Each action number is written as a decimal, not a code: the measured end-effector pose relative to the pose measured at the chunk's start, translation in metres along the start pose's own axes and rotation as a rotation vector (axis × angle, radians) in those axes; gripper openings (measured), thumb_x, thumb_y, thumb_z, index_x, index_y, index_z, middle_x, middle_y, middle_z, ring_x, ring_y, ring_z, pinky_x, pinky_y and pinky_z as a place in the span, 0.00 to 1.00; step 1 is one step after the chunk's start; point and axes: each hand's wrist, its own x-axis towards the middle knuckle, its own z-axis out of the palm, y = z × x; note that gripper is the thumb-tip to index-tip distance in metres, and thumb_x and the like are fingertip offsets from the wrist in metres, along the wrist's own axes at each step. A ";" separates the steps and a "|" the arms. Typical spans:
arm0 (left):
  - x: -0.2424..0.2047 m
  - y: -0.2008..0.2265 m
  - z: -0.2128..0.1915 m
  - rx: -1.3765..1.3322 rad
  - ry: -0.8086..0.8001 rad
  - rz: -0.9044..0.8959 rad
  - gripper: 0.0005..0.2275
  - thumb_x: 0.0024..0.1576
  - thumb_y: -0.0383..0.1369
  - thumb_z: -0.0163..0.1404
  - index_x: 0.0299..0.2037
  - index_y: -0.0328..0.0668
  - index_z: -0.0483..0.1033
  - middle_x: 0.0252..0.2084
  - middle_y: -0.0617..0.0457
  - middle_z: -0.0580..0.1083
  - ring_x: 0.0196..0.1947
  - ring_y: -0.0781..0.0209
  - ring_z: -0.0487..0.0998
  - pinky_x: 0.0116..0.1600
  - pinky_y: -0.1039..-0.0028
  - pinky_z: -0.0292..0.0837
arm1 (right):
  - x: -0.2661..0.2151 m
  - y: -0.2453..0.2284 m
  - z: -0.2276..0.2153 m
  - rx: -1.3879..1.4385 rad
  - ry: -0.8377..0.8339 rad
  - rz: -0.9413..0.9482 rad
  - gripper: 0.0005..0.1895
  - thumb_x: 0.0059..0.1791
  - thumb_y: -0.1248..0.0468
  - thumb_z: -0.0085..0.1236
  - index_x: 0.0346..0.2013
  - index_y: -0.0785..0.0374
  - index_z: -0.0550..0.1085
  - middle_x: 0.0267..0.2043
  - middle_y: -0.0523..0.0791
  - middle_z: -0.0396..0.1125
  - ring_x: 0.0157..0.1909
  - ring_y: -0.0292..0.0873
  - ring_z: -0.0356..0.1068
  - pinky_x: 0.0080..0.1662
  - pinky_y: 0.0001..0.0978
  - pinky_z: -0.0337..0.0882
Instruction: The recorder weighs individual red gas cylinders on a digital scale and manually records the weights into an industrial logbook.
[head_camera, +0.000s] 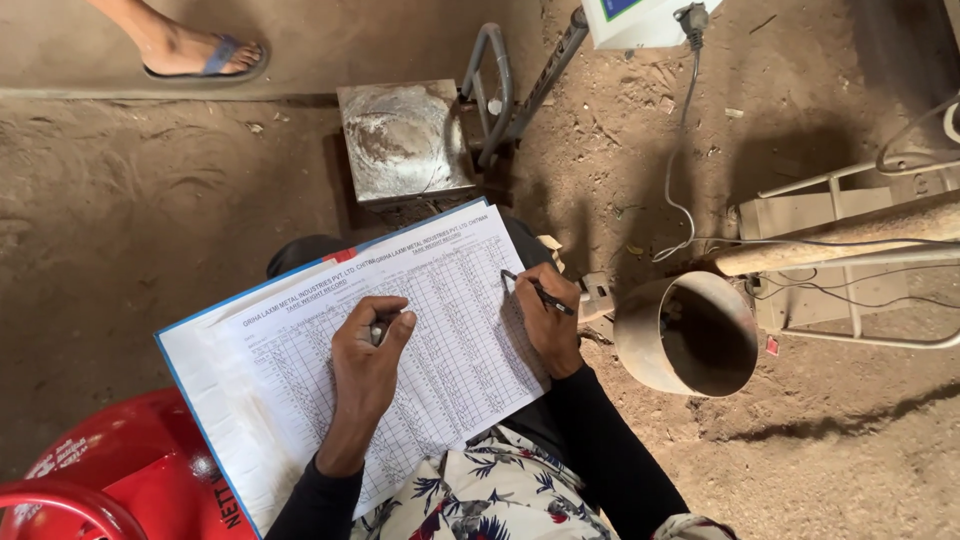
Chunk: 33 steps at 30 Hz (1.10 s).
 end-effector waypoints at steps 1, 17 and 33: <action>-0.001 -0.001 0.000 0.000 -0.001 -0.004 0.10 0.59 0.32 0.57 0.44 0.33 0.79 0.33 0.53 0.76 0.32 0.70 0.72 0.38 0.78 0.71 | -0.001 0.006 -0.001 -0.001 -0.001 0.004 0.07 0.52 0.73 0.52 0.29 0.68 0.72 0.18 0.39 0.59 0.19 0.29 0.54 0.23 0.25 0.52; -0.001 0.002 0.002 0.022 0.002 0.019 0.10 0.59 0.32 0.57 0.44 0.33 0.79 0.32 0.52 0.77 0.32 0.69 0.73 0.38 0.77 0.71 | 0.000 0.012 0.000 -0.080 0.049 -0.144 0.07 0.52 0.72 0.50 0.28 0.68 0.71 0.19 0.39 0.59 0.19 0.28 0.54 0.23 0.24 0.52; -0.004 0.022 0.001 -0.144 0.042 -0.121 0.08 0.60 0.31 0.53 0.44 0.34 0.79 0.33 0.55 0.74 0.31 0.68 0.69 0.32 0.75 0.64 | -0.003 0.000 -0.008 0.185 0.180 0.083 0.06 0.56 0.68 0.48 0.37 0.67 0.71 0.31 0.44 0.68 0.31 0.34 0.66 0.34 0.25 0.68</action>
